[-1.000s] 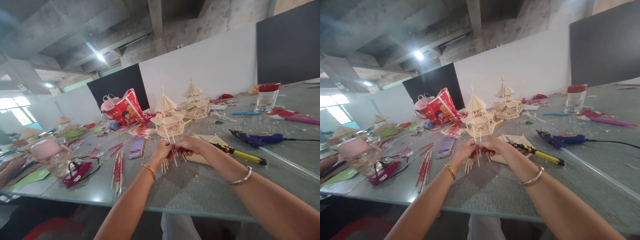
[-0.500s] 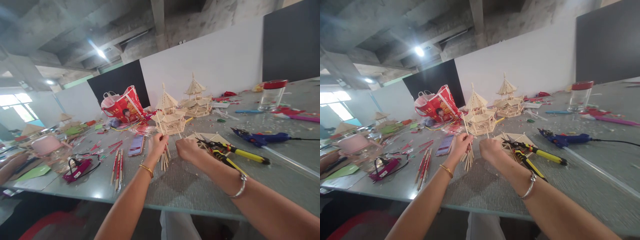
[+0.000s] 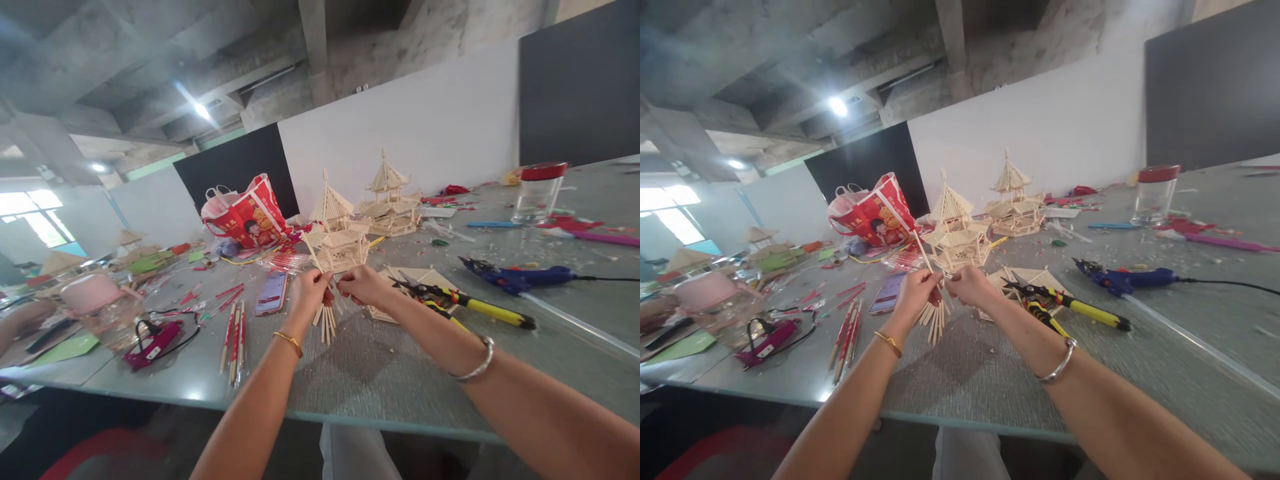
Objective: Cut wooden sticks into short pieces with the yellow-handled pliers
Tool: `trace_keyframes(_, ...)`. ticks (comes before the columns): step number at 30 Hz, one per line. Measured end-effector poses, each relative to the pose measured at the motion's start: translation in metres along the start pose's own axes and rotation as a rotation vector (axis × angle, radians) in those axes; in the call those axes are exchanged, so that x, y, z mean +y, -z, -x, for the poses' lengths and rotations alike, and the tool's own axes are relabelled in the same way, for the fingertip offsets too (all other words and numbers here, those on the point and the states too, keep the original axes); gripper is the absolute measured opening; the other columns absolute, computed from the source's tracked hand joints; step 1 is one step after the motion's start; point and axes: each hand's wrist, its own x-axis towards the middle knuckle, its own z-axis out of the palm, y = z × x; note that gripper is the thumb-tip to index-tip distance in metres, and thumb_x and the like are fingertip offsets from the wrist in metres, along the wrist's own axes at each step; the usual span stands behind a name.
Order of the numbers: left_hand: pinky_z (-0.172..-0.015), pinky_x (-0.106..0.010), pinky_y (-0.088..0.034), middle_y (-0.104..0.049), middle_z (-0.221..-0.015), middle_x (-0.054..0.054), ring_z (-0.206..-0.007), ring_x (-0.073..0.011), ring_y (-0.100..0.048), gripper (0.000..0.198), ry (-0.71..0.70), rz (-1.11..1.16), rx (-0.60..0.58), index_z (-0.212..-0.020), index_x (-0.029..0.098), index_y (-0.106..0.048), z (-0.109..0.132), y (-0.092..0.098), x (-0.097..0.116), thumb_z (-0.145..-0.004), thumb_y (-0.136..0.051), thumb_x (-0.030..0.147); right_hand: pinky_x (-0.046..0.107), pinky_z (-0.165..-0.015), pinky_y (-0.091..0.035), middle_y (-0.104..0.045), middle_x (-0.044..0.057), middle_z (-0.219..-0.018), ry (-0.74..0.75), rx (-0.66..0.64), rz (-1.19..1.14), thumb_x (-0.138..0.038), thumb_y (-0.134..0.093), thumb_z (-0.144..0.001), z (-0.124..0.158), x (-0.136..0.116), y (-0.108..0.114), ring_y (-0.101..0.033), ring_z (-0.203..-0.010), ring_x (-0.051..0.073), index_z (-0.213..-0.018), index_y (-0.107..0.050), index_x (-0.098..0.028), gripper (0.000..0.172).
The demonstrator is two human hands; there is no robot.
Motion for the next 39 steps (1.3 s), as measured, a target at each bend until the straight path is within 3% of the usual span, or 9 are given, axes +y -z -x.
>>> trace_keyframes(3,-0.042,-0.020,-0.042,-0.055,-0.048,0.003,-0.038,-0.0095,-0.053,0.030,0.035,0.112,-0.037,-0.064,0.016,-0.054,-0.004,0.000,-0.004,-0.077,-0.054,0.043,0.018,-0.042,-0.033,-0.046,-0.004,-0.036,0.096,-0.023,-0.013,-0.022,-0.050,-0.071,0.000,0.001,0.000,-0.045,-0.038,0.008,-0.058,-0.062,-0.015,0.019)
trace_keyframes(7,-0.042,-0.020,-0.040,-0.057,-0.048,0.003,-0.040,-0.0110,-0.055,0.027,-0.034,-0.006,0.023,-0.066,0.017,-0.053,-0.002,-0.001,-0.002,-0.076,-0.055,0.042,0.017,-0.043,-0.033,-0.046,-0.005,-0.036,0.163,-0.017,-0.003,-0.021,-0.051,-0.067,-0.001,0.002,0.005,-0.046,-0.038,0.008,-0.058,-0.061,-0.016,0.015)
trace_keyframes(14,-0.044,-0.019,-0.039,-0.058,-0.050,0.003,-0.044,-0.0118,-0.059,0.016,-0.130,-0.154,-0.109,-0.065,0.017,-0.050,0.007,-0.010,0.003,-0.076,-0.053,0.028,0.020,-0.050,-0.035,-0.056,-0.002,-0.054,0.103,0.265,0.095,-0.017,-0.047,-0.068,-0.003,0.002,0.019,-0.051,-0.047,0.009,-0.067,-0.063,-0.016,0.016)
trace_keyframes(19,-0.051,-0.020,-0.040,-0.058,-0.052,0.003,-0.047,-0.0112,-0.058,0.013,-0.185,-0.271,-0.092,-0.066,0.017,-0.052,0.005,-0.009,0.000,-0.076,-0.051,0.025,0.020,-0.052,-0.033,-0.057,-0.001,-0.053,0.133,0.240,0.158,-0.017,-0.050,-0.067,-0.002,0.000,0.018,-0.053,-0.053,0.011,-0.067,-0.066,-0.017,0.016)
trace_keyframes(22,-0.055,-0.021,-0.039,-0.060,-0.055,0.002,-0.052,-0.0111,-0.057,0.012,-0.228,-0.320,-0.060,-0.068,0.017,-0.055,0.002,-0.008,-0.003,-0.077,-0.051,0.025,0.021,-0.055,-0.034,-0.063,0.001,-0.064,0.150,0.284,0.197,-0.019,-0.048,-0.071,-0.003,0.001,0.017,-0.056,-0.062,0.013,-0.072,-0.068,-0.018,0.019)
trace_keyframes(39,-0.058,-0.022,-0.038,-0.060,-0.059,0.000,-0.057,-0.0115,-0.055,0.011,-0.198,-0.402,-0.110,-0.070,0.013,-0.060,0.002,-0.014,-0.009,-0.077,-0.054,0.020,0.025,-0.059,-0.034,-0.070,0.006,-0.080,0.174,0.408,0.347,-0.022,-0.046,-0.075,0.002,-0.001,0.013,-0.060,-0.074,0.018,-0.080,-0.068,-0.020,0.023)
